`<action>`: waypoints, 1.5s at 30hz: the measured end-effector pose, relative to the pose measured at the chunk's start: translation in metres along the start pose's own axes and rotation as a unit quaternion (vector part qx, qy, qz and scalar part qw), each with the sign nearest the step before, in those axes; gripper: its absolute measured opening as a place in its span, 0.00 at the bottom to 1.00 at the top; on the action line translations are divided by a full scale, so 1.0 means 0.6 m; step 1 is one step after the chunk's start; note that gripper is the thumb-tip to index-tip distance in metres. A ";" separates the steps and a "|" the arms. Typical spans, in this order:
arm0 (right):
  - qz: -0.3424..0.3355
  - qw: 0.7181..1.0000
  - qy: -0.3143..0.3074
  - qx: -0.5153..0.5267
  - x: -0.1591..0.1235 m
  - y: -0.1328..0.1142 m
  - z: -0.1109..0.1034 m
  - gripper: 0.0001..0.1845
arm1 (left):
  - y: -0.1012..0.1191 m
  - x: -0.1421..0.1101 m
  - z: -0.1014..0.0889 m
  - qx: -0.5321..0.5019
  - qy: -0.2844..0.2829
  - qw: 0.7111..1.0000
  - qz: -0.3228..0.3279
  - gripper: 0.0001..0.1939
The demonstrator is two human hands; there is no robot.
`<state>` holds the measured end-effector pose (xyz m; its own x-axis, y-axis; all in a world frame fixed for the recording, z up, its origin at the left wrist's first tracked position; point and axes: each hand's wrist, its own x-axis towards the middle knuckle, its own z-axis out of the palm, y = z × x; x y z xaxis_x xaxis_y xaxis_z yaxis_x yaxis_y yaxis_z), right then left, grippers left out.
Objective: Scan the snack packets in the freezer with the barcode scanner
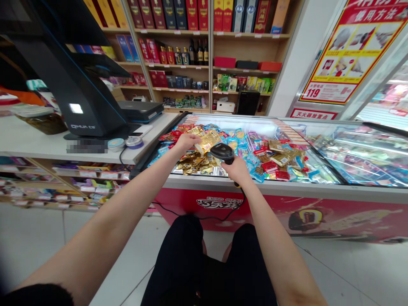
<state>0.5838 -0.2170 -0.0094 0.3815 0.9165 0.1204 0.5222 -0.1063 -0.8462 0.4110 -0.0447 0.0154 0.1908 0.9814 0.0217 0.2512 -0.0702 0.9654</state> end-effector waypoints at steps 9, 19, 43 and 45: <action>0.006 0.999 0.035 -0.025 0.009 0.013 -0.018 0.10 | 0.015 -0.001 0.016 0.017 -0.002 1.000 0.007 0.03; -0.017 0.996 0.041 -0.074 0.013 0.023 -0.032 0.05 | 0.025 0.003 0.031 0.035 -0.012 0.999 0.018 0.08; -0.036 0.993 0.054 -0.101 0.013 0.030 -0.030 0.13 | 0.037 0.009 0.039 0.002 -0.009 1.000 0.021 0.05; -0.035 0.994 0.054 -0.093 0.014 0.033 -0.030 0.12 | 0.036 0.007 0.043 -0.013 -0.013 1.000 0.014 0.05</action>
<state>0.6109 -0.2182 -0.0157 0.4144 0.8783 0.2386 0.6776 -0.1227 -0.7251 0.4414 -0.0464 0.0295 0.2231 0.9739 0.0426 0.2215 -0.0932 0.9707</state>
